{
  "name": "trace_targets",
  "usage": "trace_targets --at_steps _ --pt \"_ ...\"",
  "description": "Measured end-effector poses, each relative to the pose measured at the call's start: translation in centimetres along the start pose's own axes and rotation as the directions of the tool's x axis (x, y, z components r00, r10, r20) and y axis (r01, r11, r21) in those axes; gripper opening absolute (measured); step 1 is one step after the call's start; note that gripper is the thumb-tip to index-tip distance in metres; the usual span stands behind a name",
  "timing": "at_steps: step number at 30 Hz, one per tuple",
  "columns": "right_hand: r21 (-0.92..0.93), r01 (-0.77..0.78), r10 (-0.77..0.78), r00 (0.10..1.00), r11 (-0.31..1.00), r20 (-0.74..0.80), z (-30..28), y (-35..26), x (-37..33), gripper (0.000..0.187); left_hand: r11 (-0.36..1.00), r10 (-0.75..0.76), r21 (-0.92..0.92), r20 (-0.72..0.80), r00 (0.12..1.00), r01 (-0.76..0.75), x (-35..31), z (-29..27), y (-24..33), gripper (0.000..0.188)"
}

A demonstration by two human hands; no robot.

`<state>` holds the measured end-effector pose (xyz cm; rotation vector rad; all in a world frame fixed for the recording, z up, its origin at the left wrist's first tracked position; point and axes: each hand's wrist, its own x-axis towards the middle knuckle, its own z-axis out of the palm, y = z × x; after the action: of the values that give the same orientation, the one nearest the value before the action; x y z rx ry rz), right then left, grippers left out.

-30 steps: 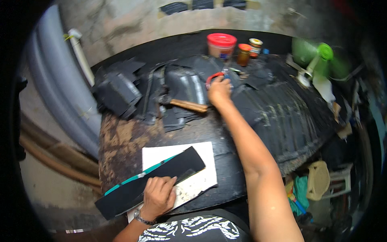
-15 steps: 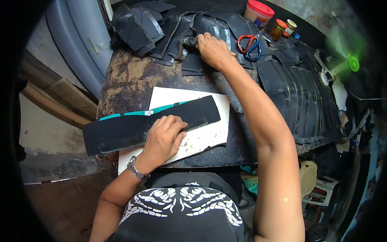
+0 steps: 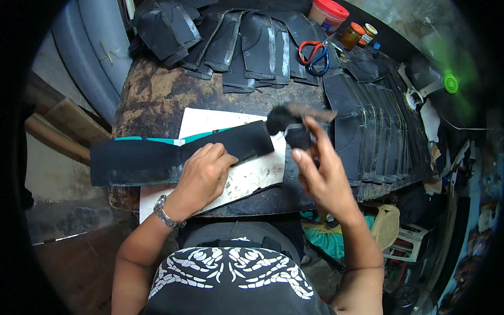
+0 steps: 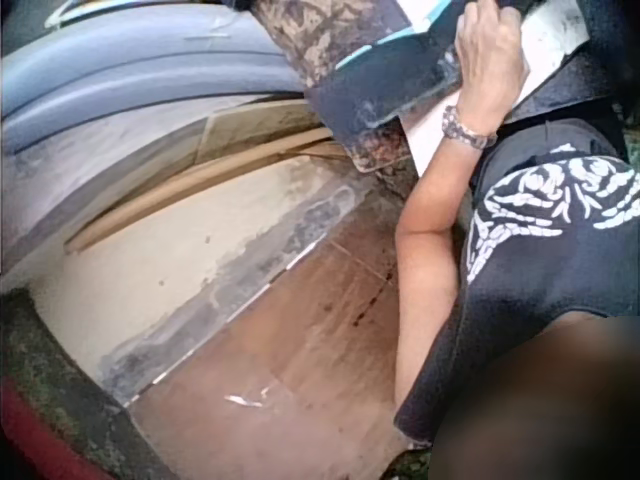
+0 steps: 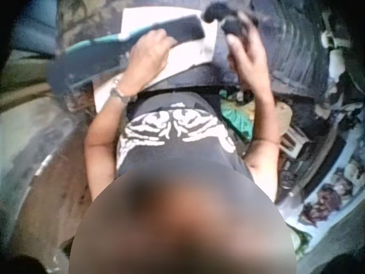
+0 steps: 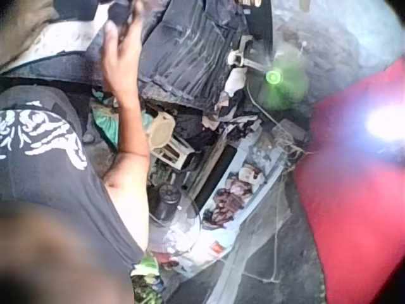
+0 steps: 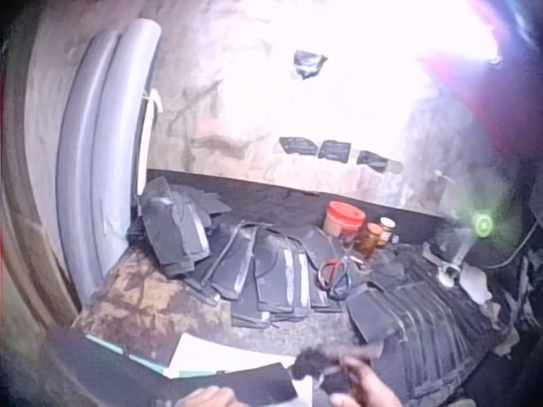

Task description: The person repeatedly hammers the edges of black rubber shoe parts on a white board, then folds and presses the edges by hand. The person handles multiple similar parts one at a time, using a hammer and hands to shape and flatten the edges.

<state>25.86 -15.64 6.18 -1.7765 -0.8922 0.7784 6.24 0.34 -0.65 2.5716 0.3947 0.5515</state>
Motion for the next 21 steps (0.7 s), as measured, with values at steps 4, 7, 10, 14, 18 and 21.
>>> trace_targets --at_steps 4,7,10,14,18,21 --pt "-0.292 0.085 -0.073 0.996 0.953 0.049 0.6 3.4 -1.8 0.061 0.977 0.117 0.186 -0.052 0.992 -0.106 0.5 1.0 0.6 0.015" --pt "-0.428 0.273 -0.265 0.961 0.862 0.081 0.9 5.2 -1.6 0.068 0.955 0.174 0.257 -0.065 0.983 -0.152 0.4 1.5 0.7 0.017" --pt "-0.491 0.342 -0.355 0.932 0.801 0.071 0.8 5.6 -1.4 0.071 0.918 0.274 0.324 -0.095 0.957 -0.231 0.1 1.7 0.8 0.019" --pt "-0.47 0.236 -0.215 0.972 0.85 0.098 0.0 4.6 -1.4 0.073 0.865 0.318 0.421 -0.04 0.947 -0.273 0.0 1.9 1.0 0.018" --pt "-0.431 0.288 -0.3 0.953 0.855 0.04 0.1 3.8 -1.2 0.07 0.848 0.327 0.447 -0.019 0.945 -0.285 0.1 2.0 1.1 0.019" --pt "-0.498 0.52 -0.523 0.839 0.694 0.148 0.8 4.1 -0.7 0.066 0.833 0.329 0.471 -0.004 0.944 -0.289 -0.2 2.0 1.1 0.019"
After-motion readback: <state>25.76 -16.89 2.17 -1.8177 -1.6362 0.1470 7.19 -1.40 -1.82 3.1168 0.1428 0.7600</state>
